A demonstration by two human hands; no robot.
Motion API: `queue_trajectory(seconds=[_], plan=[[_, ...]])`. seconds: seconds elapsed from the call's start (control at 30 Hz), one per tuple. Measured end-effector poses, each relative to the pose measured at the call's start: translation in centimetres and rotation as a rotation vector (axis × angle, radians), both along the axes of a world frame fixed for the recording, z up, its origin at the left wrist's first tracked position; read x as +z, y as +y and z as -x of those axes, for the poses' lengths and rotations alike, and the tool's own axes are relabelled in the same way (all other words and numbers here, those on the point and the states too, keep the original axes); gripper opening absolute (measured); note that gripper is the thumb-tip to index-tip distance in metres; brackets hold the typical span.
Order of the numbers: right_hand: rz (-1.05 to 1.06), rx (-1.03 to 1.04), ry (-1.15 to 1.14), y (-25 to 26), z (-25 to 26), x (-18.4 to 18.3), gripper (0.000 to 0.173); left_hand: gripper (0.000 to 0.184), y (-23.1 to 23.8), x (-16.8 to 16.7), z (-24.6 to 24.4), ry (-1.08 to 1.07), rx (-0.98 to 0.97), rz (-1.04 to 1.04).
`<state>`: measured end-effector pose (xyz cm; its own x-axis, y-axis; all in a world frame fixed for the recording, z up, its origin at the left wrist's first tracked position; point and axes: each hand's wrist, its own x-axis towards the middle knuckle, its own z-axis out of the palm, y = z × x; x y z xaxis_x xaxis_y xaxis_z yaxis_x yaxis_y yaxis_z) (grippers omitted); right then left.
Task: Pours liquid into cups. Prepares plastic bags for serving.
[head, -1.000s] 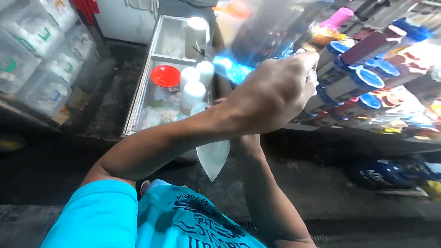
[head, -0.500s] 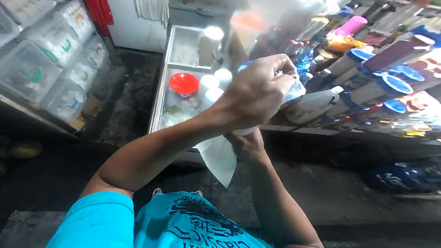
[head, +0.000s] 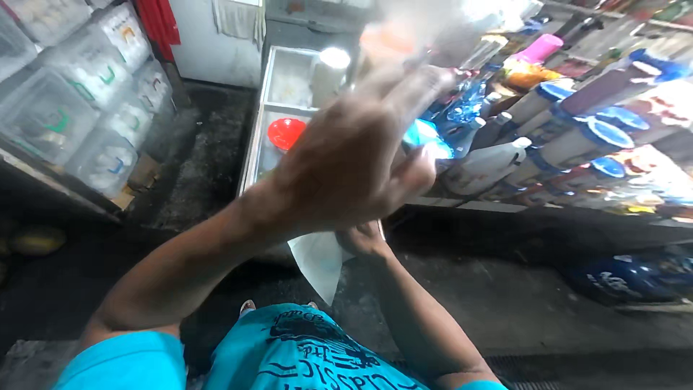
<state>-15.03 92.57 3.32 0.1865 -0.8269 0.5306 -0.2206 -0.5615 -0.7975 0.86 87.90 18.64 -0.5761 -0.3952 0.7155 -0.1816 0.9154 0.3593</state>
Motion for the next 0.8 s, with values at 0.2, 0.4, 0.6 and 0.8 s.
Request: queue_trajectory(seconds=[0.2, 0.4, 0.6, 0.8], plan=[[-0.085, 0.013, 0.085, 0.4, 2.8, -0.3, 0.017, 0.059, 0.1, -3.2, -0.4, -0.767, -0.038, 0.359], [-0.101, 0.107, 0.356, 0.8, 6.7, -0.3, 0.017, 0.020, -0.9, -6.0, -1.8, -0.935, -0.138, 0.257], [0.155, 0.051, 0.469, 5.6, 6.6, 5.7, 0.014, 0.027, -0.8, -3.6, -5.8, -0.677, -0.363, 0.176], [-0.299, 0.082, 0.166, 4.1, -0.6, 13.9, 0.014, 0.028, -7.7, -5.8, -7.4, 0.053, -0.530, -0.254]])
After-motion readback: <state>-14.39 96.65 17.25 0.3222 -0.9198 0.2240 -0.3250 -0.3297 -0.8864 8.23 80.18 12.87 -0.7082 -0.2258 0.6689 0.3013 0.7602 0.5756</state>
